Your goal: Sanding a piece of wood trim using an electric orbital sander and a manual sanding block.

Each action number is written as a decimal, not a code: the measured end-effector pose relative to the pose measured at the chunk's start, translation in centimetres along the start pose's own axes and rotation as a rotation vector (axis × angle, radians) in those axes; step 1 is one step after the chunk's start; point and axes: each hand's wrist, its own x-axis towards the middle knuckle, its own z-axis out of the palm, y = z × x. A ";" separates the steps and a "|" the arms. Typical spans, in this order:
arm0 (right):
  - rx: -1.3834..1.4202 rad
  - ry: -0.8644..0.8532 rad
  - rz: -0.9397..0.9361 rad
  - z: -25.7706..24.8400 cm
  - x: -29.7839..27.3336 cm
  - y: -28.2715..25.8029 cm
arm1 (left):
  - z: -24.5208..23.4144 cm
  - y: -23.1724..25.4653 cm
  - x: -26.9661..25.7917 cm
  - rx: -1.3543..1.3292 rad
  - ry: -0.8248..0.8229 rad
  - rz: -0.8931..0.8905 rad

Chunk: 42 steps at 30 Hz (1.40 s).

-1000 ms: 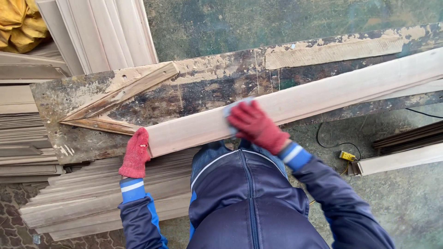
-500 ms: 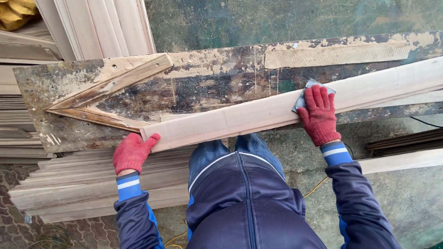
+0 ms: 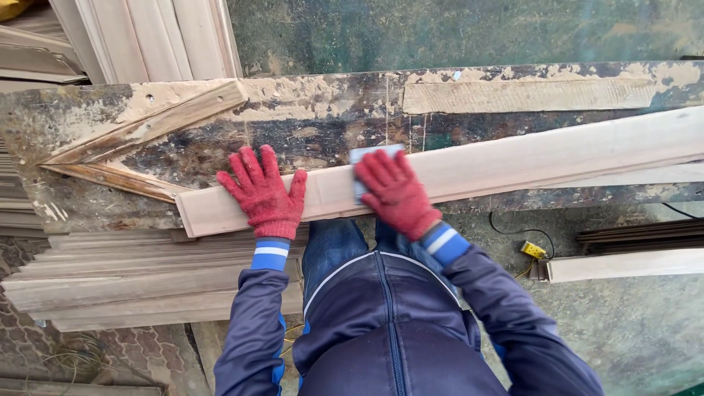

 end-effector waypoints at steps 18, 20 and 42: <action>-0.011 -0.012 0.066 -3.1 -5.3 6.7 | -0.3 0.4 -0.1 -0.012 0.085 0.026; -0.153 -0.065 0.138 -5.8 -9.3 11.4 | -0.4 0.2 -0.2 -0.015 0.096 0.040; -0.095 -0.050 0.109 -5.6 -10.5 11.3 | -1.2 0.4 0.0 -0.050 -0.002 0.040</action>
